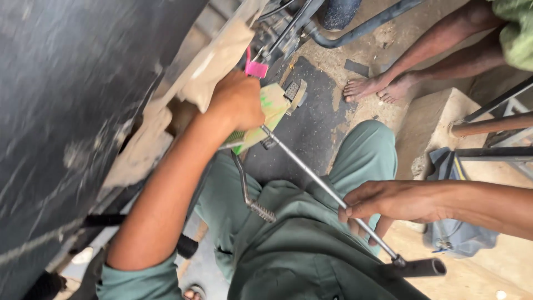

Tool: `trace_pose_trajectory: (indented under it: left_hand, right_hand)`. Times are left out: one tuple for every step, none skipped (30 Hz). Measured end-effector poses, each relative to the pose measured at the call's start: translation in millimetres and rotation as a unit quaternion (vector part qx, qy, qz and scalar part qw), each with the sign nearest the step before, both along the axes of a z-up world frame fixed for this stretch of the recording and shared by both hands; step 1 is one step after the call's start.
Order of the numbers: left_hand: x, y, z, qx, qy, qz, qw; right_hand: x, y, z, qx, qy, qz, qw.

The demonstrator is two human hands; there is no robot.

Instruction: The recorder is removing, inspecting, and testing a motorcycle battery using various tools.

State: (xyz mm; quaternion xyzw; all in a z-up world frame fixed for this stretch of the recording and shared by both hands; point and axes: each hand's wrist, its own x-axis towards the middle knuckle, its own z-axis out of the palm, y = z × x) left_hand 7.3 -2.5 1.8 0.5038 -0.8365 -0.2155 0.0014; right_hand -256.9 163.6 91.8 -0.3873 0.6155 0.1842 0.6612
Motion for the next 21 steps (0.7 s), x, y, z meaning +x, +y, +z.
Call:
trace_pose_trajectory:
  left_hand:
    - [1.3,3.8,4.4,0.023,-0.018,0.006,1.000]
    - [0.2,4.3,8.7,0.022,-0.023,0.001,1.000]
    - [0.6,5.1,12.9,0.037,-0.017,0.009,0.999]
    - [1.4,6.1,17.1,0.052,-0.011,0.016,0.998]
    - [1.2,5.6,17.7,0.050,-0.017,0.015,0.999]
    - [0.9,5.5,18.5,0.052,-0.018,0.018,0.998]
    - [-0.4,5.0,19.9,0.054,-0.021,0.019,0.998]
    - [-0.8,4.8,20.6,0.051,-0.027,0.017,0.998]
    - [-1.0,3.3,22.1,0.060,-0.023,0.024,0.998]
    - [-0.6,1.8,23.2,0.069,-0.019,0.030,0.997]
    - [-2.1,1.7,25.0,0.067,-0.022,0.029,0.997]
    - [-2.9,1.7,26.3,0.072,-0.026,0.031,0.997]
    - [-2.3,3.6,27.0,0.080,-0.030,0.037,0.996]
    - [-3.1,3.6,29.1,0.080,-0.033,0.039,0.995]
    - [-3.5,3.4,30.6,0.084,-0.030,0.043,0.995]
    - [-3.7,3.2,31.5,0.087,-0.026,0.048,0.995]
    - [-3.6,2.9,32.1,0.091,-0.029,0.051,0.994]
    - [-3.6,2.6,32.1,0.098,-0.029,0.055,0.993]
    - [-4.2,1.8,32.0,0.106,-0.029,0.057,0.992]
    - [-3.3,0.7,30.8,0.109,-0.032,0.059,0.992]
    - [-3.2,1.6,27.7,0.101,-0.020,0.054,0.993]
  right_hand:
    - [0.8,-0.9,-0.1,0.058,0.001,-0.053,0.997]
    - [-1.9,-0.7,-2.8,0.058,-0.004,-0.058,0.997]
    - [-4.1,-1.8,-5.5,0.078,-0.044,-0.051,0.995]
    - [-5.6,-2.6,-8.1,0.097,-0.083,-0.045,0.991]
    - [-10.9,0.2,-12.8,0.095,-0.089,-0.045,0.990]
    - [-16.3,3.3,-17.4,0.052,-0.064,-0.003,0.997]
    - [-22.1,7.0,-22.1,0.008,-0.039,0.037,0.999]
    - [-23.8,8.0,-25.6,0.005,-0.045,0.035,0.998]
    - [-25.3,7.8,-28.5,-0.027,-0.022,0.060,0.998]
    - [-26.1,7.6,-31.8,-0.059,0.000,0.083,0.995]
    - [-18.7,3.3,-22.0,-0.061,-0.003,0.082,0.995]
    - [-10.8,-0.9,-12.7,-0.005,-0.012,0.007,1.000]
    - [-2.6,-5.0,-3.2,0.054,-0.022,-0.065,0.996]
    - [-7.1,-6.6,-6.0,0.055,-0.025,-0.063,0.996]
    - [-11.2,-8.4,-9.2,0.093,-0.064,-0.087,0.990]
    - [-15.0,-10.4,-13.2,0.130,-0.102,-0.110,0.980]
    - [-19.2,-10.4,-17.7,0.134,-0.104,-0.107,0.980]
    - [-23.6,-10.4,-22.8,0.128,-0.111,-0.076,0.983]
    - [-28.1,-10.2,-28.2,0.121,-0.117,-0.045,0.985]
    - [-31.2,-9.7,-34.5,0.125,-0.120,-0.043,0.984]
    - [-34.6,-6.3,-41.1,0.074,-0.082,-0.001,0.994]
